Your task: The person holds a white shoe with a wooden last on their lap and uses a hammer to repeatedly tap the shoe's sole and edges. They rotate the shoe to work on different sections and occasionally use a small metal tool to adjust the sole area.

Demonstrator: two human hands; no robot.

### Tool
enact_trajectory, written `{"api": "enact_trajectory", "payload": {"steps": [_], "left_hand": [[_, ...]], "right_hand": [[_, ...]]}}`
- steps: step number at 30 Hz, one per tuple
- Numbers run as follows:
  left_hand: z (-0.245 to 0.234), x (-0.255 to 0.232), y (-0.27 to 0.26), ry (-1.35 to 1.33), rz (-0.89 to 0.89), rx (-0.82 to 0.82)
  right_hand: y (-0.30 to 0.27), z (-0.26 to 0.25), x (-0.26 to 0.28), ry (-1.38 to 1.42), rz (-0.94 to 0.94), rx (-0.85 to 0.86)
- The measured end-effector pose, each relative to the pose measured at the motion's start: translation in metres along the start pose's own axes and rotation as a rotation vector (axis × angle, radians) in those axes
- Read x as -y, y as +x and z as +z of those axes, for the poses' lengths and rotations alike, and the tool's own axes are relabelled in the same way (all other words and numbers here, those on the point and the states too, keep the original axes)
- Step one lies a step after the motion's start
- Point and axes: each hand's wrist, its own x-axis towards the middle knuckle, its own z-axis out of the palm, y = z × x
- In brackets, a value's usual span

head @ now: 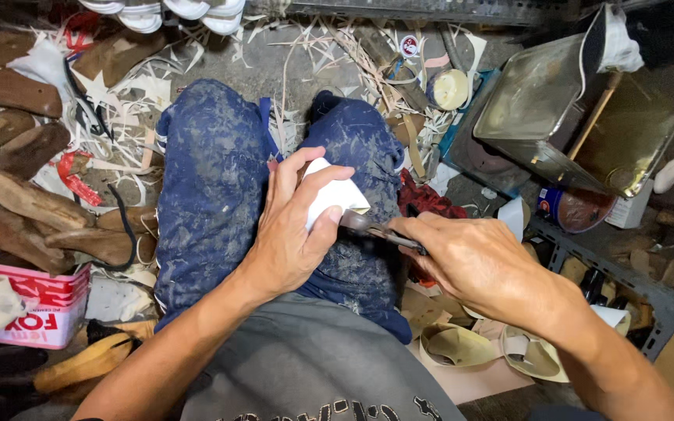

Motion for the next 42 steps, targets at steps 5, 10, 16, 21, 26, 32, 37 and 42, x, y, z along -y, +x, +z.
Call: {"api": "enact_trajectory", "payload": {"steps": [5,10,16,21,26,32,37,42], "left_hand": [[0.003,0.004,-0.002,0.043,0.012,-0.019],[0.000,-0.001,0.000,0.000,-0.026,0.029],[-0.006,0.000,0.004,-0.048,-0.020,0.038],[-0.006,0.007,0.006,-0.075,0.021,0.038],[-0.004,0.012,0.006,-0.082,0.029,0.041],[0.006,0.004,0.000,0.036,0.080,0.013],[0.006,-0.003,0.003,-0.005,-0.016,0.005],[0.001,0.002,0.002,0.003,0.026,-0.005]], "right_hand": [[-0.014,0.037,0.012,-0.531,0.131,-0.019],[-0.018,0.052,0.025,-0.519,0.152,-0.044],[0.000,0.029,0.006,-0.161,0.050,-0.086],[0.013,0.024,-0.010,0.338,0.028,0.140],[-0.002,0.068,-0.006,0.168,-0.021,-0.257],[-0.026,0.080,0.016,-0.186,0.257,-0.056],[-0.022,0.077,0.012,-0.300,0.219,-0.104],[-0.008,0.055,-0.001,-0.120,0.134,-0.119]]}}
